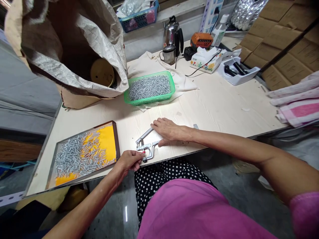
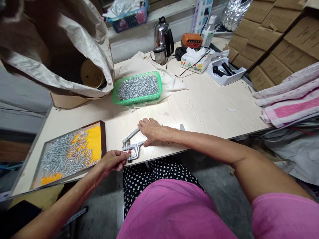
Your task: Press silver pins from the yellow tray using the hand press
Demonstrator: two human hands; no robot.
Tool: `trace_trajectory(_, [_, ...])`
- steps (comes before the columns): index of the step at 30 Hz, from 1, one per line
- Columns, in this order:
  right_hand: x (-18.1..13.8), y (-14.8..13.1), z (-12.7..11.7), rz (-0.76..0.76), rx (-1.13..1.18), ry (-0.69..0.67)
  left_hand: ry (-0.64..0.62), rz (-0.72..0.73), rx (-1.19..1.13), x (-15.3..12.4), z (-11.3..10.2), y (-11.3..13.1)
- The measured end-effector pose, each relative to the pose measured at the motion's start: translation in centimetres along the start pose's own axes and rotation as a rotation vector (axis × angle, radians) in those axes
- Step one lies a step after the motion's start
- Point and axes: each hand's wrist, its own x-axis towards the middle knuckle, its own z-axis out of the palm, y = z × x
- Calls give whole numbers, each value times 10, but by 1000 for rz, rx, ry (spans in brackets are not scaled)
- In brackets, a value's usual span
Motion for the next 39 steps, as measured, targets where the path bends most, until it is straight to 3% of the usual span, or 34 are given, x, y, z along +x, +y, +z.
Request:
trace_trajectory(4, [-5, -5, -2, 20, 1, -7, 104, 47, 200, -8, 2, -3])
trace_trajectory(6, [-6, -7, -3, 21, -1, -4, 291, 211, 450, -14, 5, -3])
trace_trajectory(9, [-7, -9, -2, 19, -1, 0, 530, 581, 738, -13, 13, 0])
trace_trajectory(11, [-8, -10, -2, 24, 2, -1, 550, 776, 851, -4, 21, 5])
trace_trajectory(14, [-10, -10, -3, 20, 17, -9, 513, 906, 968, 16, 29, 13])
trace_trajectory(22, [-14, -10, -2, 3, 55, 36, 443, 877, 1106, 28, 39, 29])
trace_trajectory(27, [-13, -9, 14, -8, 133, 89, 408, 845, 1040, 24, 42, 35])
trace_trajectory(34, [-16, -5, 42, -118, 132, 264, 352, 753, 1011, 14, 44, 39])
trace_trajectory(39, [-16, 3, 39, -140, 98, 306, 386, 747, 938, 18, 46, 36])
